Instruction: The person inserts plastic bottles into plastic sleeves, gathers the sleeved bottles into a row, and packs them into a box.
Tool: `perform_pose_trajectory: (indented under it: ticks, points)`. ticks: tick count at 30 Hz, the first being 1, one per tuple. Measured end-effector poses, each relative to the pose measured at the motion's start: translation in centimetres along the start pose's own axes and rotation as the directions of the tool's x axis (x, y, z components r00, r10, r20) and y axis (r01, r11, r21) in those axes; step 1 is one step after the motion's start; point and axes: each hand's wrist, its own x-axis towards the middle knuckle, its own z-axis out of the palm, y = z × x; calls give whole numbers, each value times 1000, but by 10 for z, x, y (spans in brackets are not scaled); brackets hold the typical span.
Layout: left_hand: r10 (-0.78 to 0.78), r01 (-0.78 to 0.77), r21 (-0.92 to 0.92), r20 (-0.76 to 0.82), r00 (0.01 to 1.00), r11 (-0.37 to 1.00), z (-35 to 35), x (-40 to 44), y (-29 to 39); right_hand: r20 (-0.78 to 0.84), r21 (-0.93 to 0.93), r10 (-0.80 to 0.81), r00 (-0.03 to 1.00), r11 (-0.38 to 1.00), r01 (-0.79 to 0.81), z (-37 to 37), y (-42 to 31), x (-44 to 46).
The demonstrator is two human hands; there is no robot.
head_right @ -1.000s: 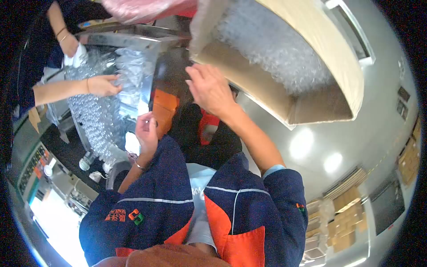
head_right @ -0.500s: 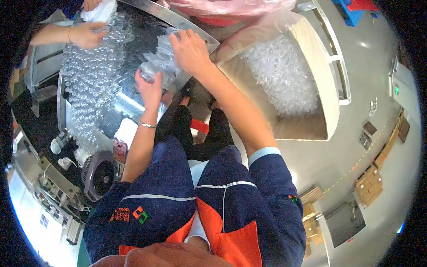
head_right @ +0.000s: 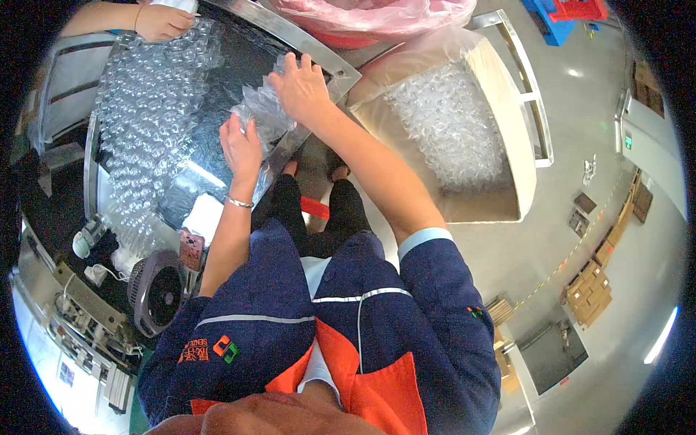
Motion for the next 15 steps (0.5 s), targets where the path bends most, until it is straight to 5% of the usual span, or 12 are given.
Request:
perform_pose_trajectory:
  ticks: [9, 13, 15]
  points:
    - [-32, 32, -3, 42, 999, 999, 7, -11, 17, -38, 90, -4, 999, 996, 7, 6, -8, -19]
    - [55, -60, -74, -66, 996, 995, 23, -18, -1, -78, 110, -19, 997, 994, 27, 9, -5, -20]
    - [-136, 93, -457, -62, 989, 885, 27, -29, -4, -139, 130, -19, 990, 991, 37, 12, -2, -22]
